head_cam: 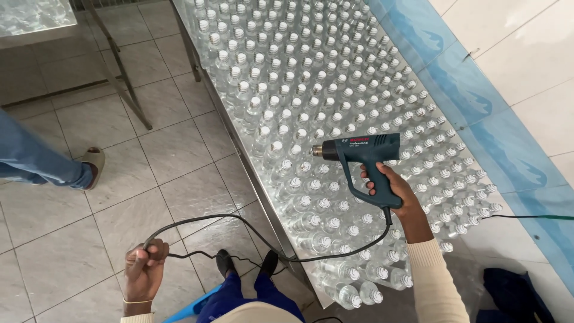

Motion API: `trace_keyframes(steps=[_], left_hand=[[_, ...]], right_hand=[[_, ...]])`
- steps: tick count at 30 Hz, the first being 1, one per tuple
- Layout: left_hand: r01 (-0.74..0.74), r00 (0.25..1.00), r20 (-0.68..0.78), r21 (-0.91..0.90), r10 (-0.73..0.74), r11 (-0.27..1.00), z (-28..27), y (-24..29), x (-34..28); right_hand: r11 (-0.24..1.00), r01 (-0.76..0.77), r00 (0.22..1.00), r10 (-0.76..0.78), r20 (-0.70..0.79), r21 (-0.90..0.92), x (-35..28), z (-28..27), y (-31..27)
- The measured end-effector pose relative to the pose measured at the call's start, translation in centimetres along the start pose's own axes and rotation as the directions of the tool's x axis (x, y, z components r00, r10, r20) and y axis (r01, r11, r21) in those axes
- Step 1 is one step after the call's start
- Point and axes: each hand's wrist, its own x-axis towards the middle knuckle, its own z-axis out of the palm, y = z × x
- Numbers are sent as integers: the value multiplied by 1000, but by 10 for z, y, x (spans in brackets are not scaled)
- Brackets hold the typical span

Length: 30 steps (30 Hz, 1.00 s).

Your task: Using a heat gun to shrink-wrap the plastic seals on the caps of numerous water bottles arranged on a table.

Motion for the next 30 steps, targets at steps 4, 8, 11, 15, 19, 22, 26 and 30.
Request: trace_keyframes(steps=[4,8,11,15,19,22,26,30], left_hand=[[4,1000,-25,-35,-5,999,-17,0,8],[24,999,-29,-56,-26,998,-27,6,15],[42,999,-15,-55,-43,998,-36,11,23],[53,999,-6,-67,-53,996,-52,11,31],[43,999,-8,-88,-44,995,-64,17,37],[48,999,-16,-69,-49,996,-71,22,41],[18,1000,-15,-106,-20,994,-81,27,51],[-36,999,-13,-138,34,990,-87,39,59]], right_hand=[[1000,-8,1000,7,23,28,0,20,4],[998,-18,999,16,41,53,4,34,10],[999,-12,1000,12,2,41,5,49,12],[999,-8,1000,8,20,37,11,60,16],[999,0,1000,0,-4,32,14,76,20],[998,22,1000,-23,16,52,12,89,23],[999,10,1000,-10,11,32,18,99,24],[1000,22,998,-22,-64,-5,21,107,34]])
